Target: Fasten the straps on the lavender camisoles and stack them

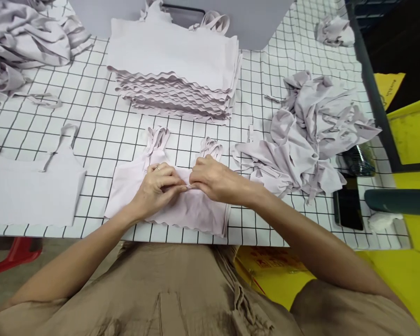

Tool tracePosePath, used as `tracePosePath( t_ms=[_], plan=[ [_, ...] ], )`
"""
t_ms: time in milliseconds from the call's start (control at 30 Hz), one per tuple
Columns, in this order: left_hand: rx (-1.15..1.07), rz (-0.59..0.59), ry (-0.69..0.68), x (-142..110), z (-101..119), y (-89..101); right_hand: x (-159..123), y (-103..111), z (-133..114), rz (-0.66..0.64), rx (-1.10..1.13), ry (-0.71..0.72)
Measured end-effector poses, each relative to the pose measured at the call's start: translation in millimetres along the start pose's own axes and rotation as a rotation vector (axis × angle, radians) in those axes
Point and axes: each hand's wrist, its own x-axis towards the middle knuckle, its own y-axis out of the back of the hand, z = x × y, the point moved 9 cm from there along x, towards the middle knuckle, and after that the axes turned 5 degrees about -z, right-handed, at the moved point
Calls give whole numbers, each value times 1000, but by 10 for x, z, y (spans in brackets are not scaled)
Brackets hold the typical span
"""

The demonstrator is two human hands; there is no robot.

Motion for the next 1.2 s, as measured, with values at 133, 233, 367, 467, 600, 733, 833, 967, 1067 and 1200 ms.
tracePosePath(
  t_ms=[133, 233, 367, 467, 600, 733, 833, 967, 1067, 1200],
  plan=[
    [19, -24, 49, 21, -23, -33, 81, 48, 57, -146, 124, -29],
    [51, -54, 86, 33, -30, -56, 125, 95, 124, -206, 140, -48],
    [76, -61, 123, 42, -43, -68, 110, 417, 424, -149, 190, -173],
    [146, -46, 143, 57, -53, -80, 54, 779, 687, 5, 105, -286],
    [230, -30, 154, 94, -38, -87, 37, 952, 892, 106, 15, -346],
    [244, -35, 176, 124, -11, -57, -12, 914, 1018, 197, -6, -360],
    [208, -44, 179, 126, -9, -39, -224, 890, 893, 357, -100, -342],
    [180, 13, 151, 115, -26, -12, -607, 526, 326, 443, -290, -290],
    [207, 25, 143, 135, -59, -19, -835, 80, 7, 412, -370, -389],
    [241, 4, 120, 157, -71, -10, -1030, -258, -132, 383, -405, -553]
  ],
)
